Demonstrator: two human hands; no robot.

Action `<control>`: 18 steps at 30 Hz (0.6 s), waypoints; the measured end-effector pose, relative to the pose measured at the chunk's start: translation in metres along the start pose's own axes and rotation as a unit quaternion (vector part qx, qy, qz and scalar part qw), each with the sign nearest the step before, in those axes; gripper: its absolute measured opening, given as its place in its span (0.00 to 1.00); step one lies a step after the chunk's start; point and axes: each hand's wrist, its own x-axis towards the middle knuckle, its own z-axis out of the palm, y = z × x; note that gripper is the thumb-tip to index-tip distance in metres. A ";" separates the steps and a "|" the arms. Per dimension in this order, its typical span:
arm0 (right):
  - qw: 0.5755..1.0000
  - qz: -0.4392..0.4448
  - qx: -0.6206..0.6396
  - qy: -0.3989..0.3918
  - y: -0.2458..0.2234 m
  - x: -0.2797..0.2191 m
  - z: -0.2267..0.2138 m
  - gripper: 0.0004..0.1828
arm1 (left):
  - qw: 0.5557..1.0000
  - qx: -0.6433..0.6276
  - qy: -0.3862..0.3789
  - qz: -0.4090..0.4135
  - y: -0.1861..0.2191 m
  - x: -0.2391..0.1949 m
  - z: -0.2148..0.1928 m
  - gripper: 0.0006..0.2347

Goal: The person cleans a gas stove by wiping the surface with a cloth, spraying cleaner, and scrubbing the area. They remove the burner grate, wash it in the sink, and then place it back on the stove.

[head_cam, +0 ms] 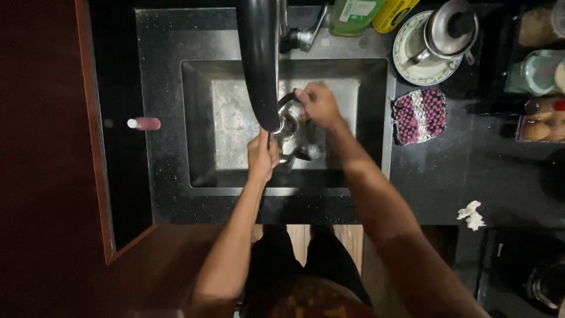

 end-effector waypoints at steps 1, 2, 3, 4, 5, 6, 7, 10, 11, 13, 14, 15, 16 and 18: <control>1.000 0.002 -0.012 0.004 0.001 0.001 0.007 0.15 | 0.999 0.040 0.011 0.014 0.000 -0.003 -0.002 0.22; 1.000 0.006 -0.024 0.005 0.003 0.002 0.016 0.13 | 0.996 0.080 0.026 0.026 0.001 -0.007 -0.006 0.23; 1.000 0.000 -0.016 -0.020 0.003 0.003 0.024 0.13 | 0.996 0.088 0.009 0.023 0.004 -0.007 -0.012 0.24; 0.999 -0.002 -0.009 -0.046 0.005 0.000 0.030 0.13 | 0.995 0.094 -0.008 0.016 0.006 -0.008 -0.020 0.25; 0.997 -0.005 -0.002 -0.072 0.007 -0.006 0.036 0.13 | 0.995 0.101 -0.024 0.010 0.008 -0.010 -0.027 0.26; 0.988 -0.127 -0.060 -0.058 0.005 -0.006 0.042 0.11 | 0.991 0.131 -0.025 0.002 0.012 -0.007 -0.033 0.26; 0.961 -0.247 -0.116 -0.043 0.002 -0.007 0.048 0.14 | 0.987 0.160 -0.026 -0.006 0.017 -0.004 -0.038 0.26; 0.947 -0.277 -0.160 -0.021 0.002 -0.023 0.059 0.14 | 0.953 0.300 -0.047 0.001 0.027 0.003 -0.048 0.26; 0.960 -0.233 -0.156 -0.017 0.003 -0.028 0.060 0.11 | 0.933 0.354 -0.058 0.009 0.030 0.008 -0.048 0.27; 0.967 -0.209 -0.144 -0.017 0.003 -0.037 0.059 0.12 | 0.956 0.284 -0.060 0.025 0.030 0.018 -0.038 0.23; 0.971 -0.195 -0.137 -0.016 0.003 -0.041 0.056 0.13 | 0.966 0.250 -0.063 0.032 0.029 0.024 -0.030 0.21; 0.971 -0.197 -0.135 -0.020 0.002 -0.045 0.054 0.12 | 0.959 0.275 -0.053 0.050 0.029 0.030 -0.023 0.20; 0.971 -0.198 -0.131 -0.025 0.002 -0.049 0.051 0.11 | 0.950 0.301 -0.043 0.067 0.030 0.036 -0.015 0.19; 0.969 -0.186 -0.159 0.005 -0.004 -0.054 0.045 0.11 | 0.934 0.351 -0.026 0.061 0.036 0.048 -0.005 0.19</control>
